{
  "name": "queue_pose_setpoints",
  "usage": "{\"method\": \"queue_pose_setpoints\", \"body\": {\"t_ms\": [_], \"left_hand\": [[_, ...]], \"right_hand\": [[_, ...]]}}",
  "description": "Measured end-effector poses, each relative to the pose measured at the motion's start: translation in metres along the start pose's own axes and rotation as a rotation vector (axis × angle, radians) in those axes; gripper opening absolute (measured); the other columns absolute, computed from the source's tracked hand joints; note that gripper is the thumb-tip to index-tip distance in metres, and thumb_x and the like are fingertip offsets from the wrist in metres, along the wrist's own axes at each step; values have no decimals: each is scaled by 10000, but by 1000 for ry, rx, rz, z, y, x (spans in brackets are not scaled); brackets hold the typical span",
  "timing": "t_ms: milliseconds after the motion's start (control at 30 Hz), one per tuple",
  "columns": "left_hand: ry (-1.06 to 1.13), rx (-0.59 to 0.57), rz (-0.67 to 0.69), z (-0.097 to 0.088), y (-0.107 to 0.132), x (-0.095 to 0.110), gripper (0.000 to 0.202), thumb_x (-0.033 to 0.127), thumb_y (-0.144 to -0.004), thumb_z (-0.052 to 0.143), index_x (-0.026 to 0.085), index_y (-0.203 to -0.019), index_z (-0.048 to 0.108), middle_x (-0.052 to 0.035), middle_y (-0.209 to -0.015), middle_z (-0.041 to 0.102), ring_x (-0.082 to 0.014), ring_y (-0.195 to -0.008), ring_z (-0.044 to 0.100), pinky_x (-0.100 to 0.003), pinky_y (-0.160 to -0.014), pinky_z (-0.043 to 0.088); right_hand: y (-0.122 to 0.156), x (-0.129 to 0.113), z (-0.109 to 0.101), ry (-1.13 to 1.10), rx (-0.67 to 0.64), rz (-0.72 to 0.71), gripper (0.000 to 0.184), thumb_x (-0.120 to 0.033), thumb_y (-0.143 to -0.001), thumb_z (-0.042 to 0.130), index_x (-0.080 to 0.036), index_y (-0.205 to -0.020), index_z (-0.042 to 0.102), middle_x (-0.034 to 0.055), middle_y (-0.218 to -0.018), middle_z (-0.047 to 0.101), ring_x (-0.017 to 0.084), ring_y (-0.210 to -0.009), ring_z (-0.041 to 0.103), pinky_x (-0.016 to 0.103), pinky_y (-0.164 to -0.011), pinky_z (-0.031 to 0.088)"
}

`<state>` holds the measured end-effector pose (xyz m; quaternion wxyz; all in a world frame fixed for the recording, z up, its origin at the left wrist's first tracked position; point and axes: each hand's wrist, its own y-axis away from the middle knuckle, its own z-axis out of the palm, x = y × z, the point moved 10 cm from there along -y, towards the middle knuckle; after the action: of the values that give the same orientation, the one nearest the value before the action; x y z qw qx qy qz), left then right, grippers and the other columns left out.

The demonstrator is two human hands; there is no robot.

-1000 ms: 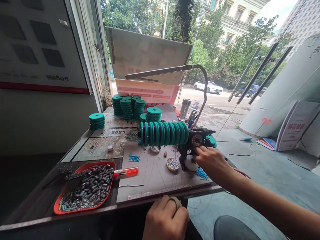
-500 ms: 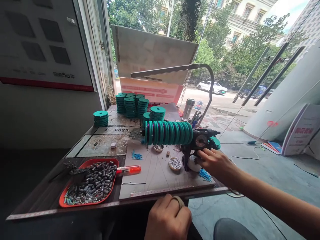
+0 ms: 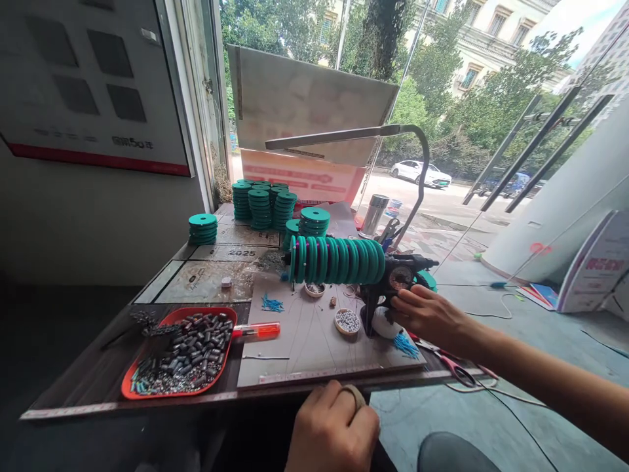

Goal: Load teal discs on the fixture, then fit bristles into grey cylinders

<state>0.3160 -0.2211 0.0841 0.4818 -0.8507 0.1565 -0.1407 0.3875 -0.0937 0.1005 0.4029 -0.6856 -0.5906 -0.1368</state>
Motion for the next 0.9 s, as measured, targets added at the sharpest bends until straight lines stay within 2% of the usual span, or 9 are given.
{"method": "queue_pose_setpoints", "body": {"t_ms": [300,733,900], "left_hand": [[-6,20,15,-1,-3,1,201,173,-752,483,182,-554,451,11,-492,450,-92,-555,348,-220,-532,195],[-3,25,9,0,-2,0,214,184,-763,463,184,-551,443,6,-490,441,-96,-549,340,-220,-534,177],[-12,16,7,0,-2,0,199,182,-751,476,189,-554,450,9,-492,445,-100,-550,351,-225,-528,191]], "right_hand": [[-2,-3,4,-1,6,-32,122,-96,-784,469,-101,-705,561,11,-782,493,-10,-842,340,185,-819,202],[0,0,8,-32,-29,-70,159,-161,-831,444,-145,-761,585,-6,-808,510,-6,-867,337,174,-832,199],[1,1,13,-14,-68,-50,160,-114,-822,437,-178,-788,579,-38,-872,522,8,-943,343,182,-854,185]]}}
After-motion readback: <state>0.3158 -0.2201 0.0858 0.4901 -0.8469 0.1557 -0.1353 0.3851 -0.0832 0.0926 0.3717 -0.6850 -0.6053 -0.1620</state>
